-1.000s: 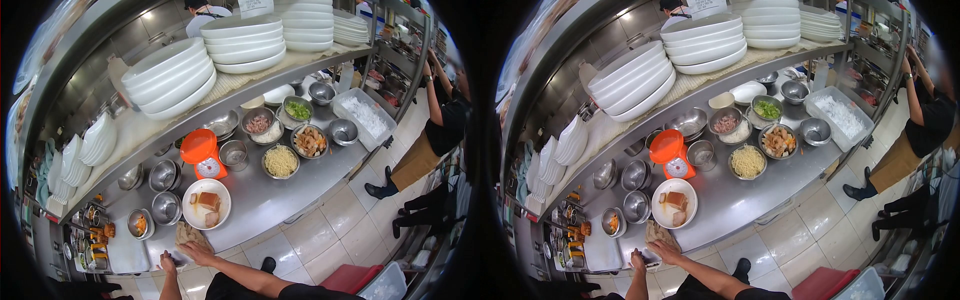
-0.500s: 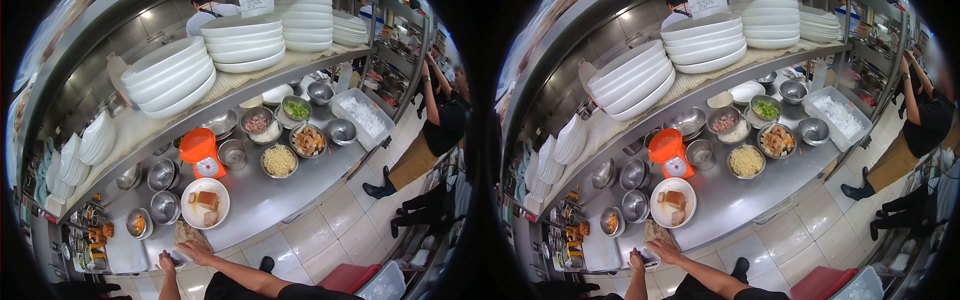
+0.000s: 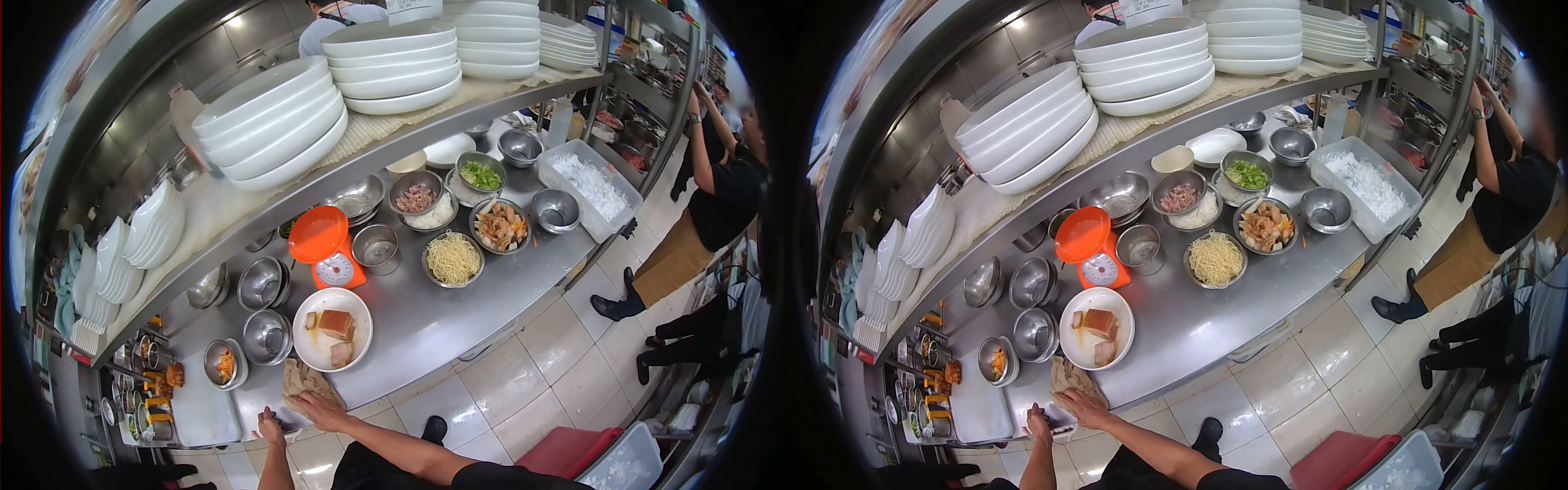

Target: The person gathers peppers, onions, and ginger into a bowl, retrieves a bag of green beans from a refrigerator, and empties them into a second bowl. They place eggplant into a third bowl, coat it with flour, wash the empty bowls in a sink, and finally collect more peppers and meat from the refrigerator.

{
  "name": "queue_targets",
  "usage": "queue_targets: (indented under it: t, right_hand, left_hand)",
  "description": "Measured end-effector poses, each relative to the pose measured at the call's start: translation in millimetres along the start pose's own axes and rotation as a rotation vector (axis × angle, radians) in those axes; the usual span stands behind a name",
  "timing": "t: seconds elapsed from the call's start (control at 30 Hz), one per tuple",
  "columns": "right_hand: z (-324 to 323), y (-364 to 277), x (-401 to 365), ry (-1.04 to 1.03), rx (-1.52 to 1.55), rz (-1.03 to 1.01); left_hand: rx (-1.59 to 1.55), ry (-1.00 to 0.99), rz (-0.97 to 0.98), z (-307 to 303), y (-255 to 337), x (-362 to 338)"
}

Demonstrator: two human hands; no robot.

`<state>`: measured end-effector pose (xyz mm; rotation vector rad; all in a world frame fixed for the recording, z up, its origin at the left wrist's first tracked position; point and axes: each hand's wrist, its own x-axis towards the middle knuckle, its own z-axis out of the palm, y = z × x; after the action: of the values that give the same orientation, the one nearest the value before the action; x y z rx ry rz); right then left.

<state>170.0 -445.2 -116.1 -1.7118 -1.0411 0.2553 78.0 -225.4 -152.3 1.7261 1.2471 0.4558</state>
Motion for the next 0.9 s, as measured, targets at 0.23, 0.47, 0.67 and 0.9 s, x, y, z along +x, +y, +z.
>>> queue_targets:
  t: [0.23,0.47,0.67,0.9]
  right_hand:
    - [1,1,1,-0.02,-0.009,0.012]
    - [-1,-1,0,-0.004,-0.009,0.008]
    - [-2,-2,0,-0.024,-0.005,0.024]
    - [-1,0,1,-0.014,-0.037,-0.011]
  left_hand:
    - [0.007,0.009,0.011,1,4,-3]
    - [-0.005,0.01,0.036,0,-1,0]
    - [-0.012,0.017,0.035,2,2,-2]
    - [0.017,-0.006,-0.024,-1,19,-17]
